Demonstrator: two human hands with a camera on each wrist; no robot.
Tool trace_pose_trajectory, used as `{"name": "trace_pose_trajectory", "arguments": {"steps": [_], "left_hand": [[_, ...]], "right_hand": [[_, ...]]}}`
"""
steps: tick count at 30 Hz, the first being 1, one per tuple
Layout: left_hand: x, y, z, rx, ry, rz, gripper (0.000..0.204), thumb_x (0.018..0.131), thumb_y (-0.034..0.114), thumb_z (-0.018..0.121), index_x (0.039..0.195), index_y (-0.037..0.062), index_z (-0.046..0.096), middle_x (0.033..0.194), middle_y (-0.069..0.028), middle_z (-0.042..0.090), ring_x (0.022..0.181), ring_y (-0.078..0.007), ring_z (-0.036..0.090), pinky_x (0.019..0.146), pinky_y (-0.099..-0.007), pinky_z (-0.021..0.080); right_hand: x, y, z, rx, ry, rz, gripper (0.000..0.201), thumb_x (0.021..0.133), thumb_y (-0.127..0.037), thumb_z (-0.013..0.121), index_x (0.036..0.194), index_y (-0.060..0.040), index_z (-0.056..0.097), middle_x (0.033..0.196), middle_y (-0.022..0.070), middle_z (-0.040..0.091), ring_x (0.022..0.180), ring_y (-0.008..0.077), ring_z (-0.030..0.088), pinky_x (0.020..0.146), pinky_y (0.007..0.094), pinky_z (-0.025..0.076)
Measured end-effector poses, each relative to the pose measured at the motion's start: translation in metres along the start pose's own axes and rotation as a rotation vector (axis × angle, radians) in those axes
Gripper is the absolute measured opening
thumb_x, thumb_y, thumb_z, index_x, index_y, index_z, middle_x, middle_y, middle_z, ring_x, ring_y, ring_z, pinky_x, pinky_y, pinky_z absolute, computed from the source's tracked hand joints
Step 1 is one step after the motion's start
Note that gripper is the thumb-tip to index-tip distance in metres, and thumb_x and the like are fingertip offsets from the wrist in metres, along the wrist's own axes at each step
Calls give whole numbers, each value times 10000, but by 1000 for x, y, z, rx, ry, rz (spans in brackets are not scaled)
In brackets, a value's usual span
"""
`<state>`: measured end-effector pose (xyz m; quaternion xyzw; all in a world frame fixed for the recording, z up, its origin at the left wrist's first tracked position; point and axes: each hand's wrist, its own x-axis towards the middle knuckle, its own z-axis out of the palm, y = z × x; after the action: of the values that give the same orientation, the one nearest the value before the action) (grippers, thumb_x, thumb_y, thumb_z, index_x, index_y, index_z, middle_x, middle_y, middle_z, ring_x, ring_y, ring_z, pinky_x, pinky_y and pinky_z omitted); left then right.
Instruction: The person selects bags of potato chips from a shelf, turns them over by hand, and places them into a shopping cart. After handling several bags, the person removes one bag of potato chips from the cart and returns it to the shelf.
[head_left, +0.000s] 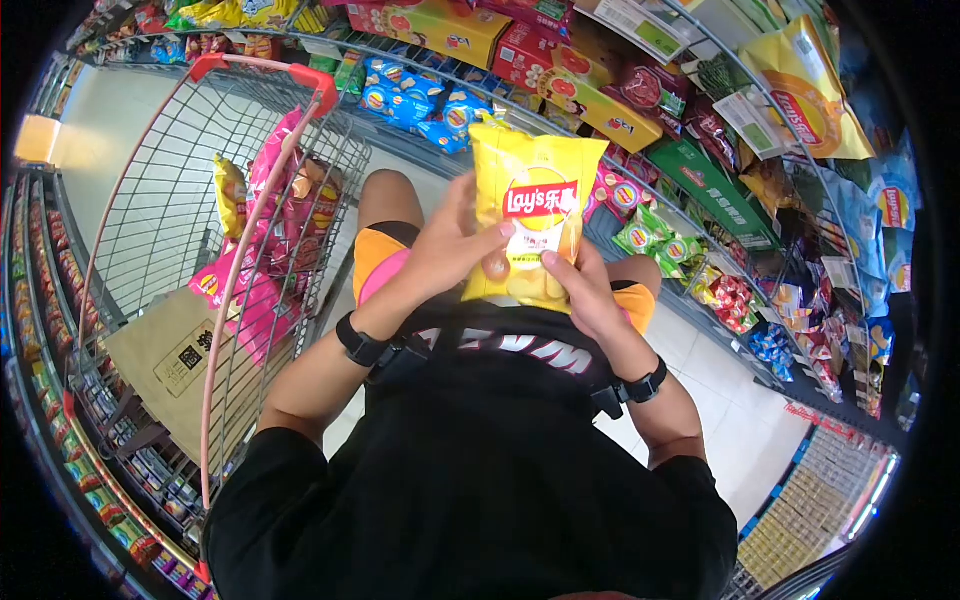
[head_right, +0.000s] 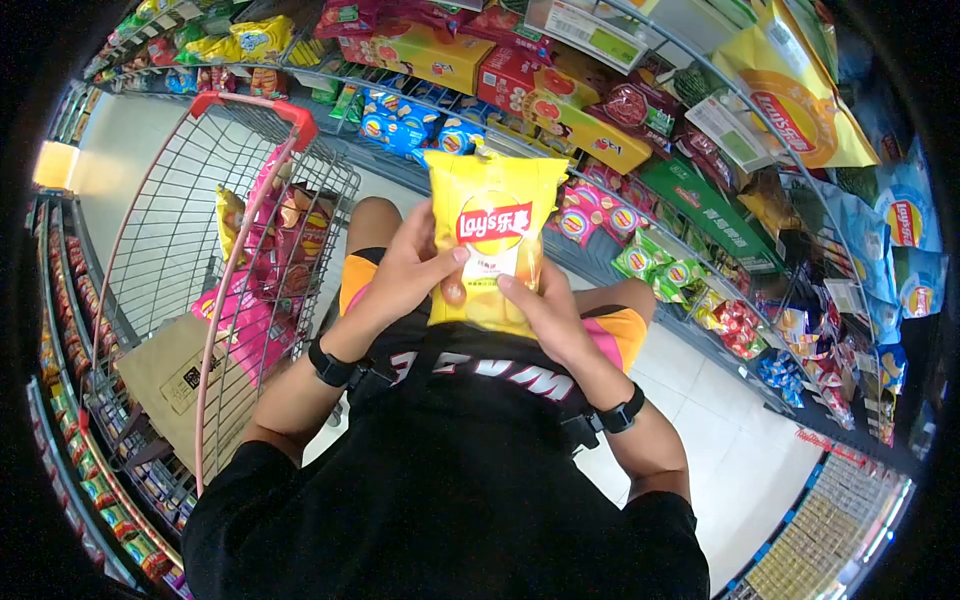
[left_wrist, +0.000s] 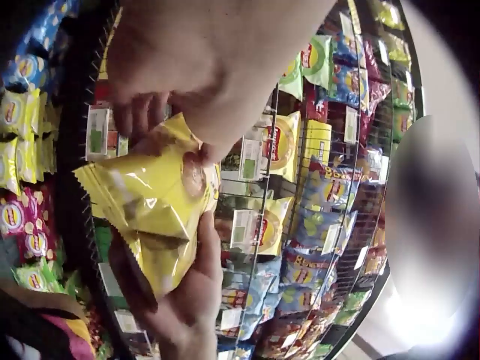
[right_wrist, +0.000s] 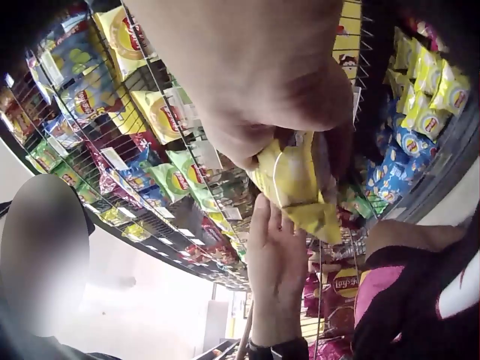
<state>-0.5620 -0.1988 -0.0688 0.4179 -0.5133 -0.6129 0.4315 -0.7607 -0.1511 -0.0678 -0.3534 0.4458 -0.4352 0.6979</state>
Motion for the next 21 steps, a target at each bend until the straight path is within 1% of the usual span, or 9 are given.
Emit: {"name": "trace_pose_trajectory", "arguments": {"steps": [2, 3, 6, 9, 13, 16, 17, 20, 21], "left_hand": [[-2, -3, 3, 237, 185, 145, 565, 829, 80, 687, 1317, 49, 403, 1130, -55, 541, 996, -128, 547, 841, -273, 450], [-2, -6, -3, 292, 152, 155, 606, 787, 69, 716, 1309, 68, 409, 1173, -72, 500, 1049, -148, 521, 833, -278, 444], [-7, -3, -7, 305, -220, 98, 629, 773, 76, 732, 1307, 70, 398, 1198, -76, 495, 1073, -155, 517, 864, -279, 439], [-14, 14, 12, 254, -48, 126, 665, 748, 114, 755, 1296, 44, 383, 1149, -88, 577, 1023, -187, 589, 881, -327, 475], [-8, 1, 0, -52, 43, 51, 578, 785, 64, 722, 1253, -12, 391, 1167, -111, 577, 1068, -179, 587, 872, -338, 503], [-6, 7, -4, -217, 1, -116, 519, 800, 9, 685, 1239, -8, 409, 1168, -115, 584, 1057, -179, 594, 873, -333, 506], [-8, 3, -4, -302, -39, -145, 471, 834, 24, 650, 1249, -8, 429, 1177, -119, 588, 1048, -181, 602, 871, -329, 507], [-8, 4, 1, -515, -140, -245, 444, 874, 88, 620, 1266, -17, 442, 1175, -119, 594, 1039, -182, 609, 863, -317, 508], [-6, 3, 2, -469, -155, -304, 427, 920, 188, 569, 1270, -27, 456, 1166, -124, 604, 1021, -184, 622, 852, -310, 514]], "right_hand": [[6, -4, -1, -119, 118, -90, 441, 884, -107, 628, 1268, 14, 447, 1162, 90, 594, 1057, 146, 565, 910, 292, 453], [8, -5, -3, -197, 160, -131, 447, 878, -108, 636, 1264, 15, 447, 1156, 92, 597, 1053, 149, 568, 910, 293, 453], [9, -6, -1, -296, 173, -232, 509, 843, -110, 678, 1274, 11, 435, 1195, 107, 570, 1079, 166, 552, 925, 309, 441], [6, -3, 14, -346, 83, -378, 625, 802, -82, 707, 1342, -16, 401, 1291, 115, 490, 1134, 187, 517, 940, 332, 431], [-4, -20, 5, -618, -142, -411, 713, 767, -81, 724, 1386, -57, 371, 1376, 100, 411, 1220, 220, 463, 948, 356, 428], [4, -16, -2, -540, 105, -437, 710, 772, -97, 730, 1383, -56, 372, 1397, 114, 391, 1236, 219, 453, 946, 363, 433], [6, -16, 1, -268, 100, -364, 643, 825, -119, 695, 1373, -29, 370, 1348, 126, 450, 1190, 212, 499, 947, 345, 441], [5, -17, -3, 145, -102, 12, 552, 888, -145, 634, 1353, 4, 378, 1282, 122, 515, 1127, 194, 544, 953, 323, 445], [3, -19, 2, 119, -129, 56, 481, 931, -159, 579, 1335, 22, 392, 1246, 108, 548, 1099, 174, 562, 956, 311, 449]]}}
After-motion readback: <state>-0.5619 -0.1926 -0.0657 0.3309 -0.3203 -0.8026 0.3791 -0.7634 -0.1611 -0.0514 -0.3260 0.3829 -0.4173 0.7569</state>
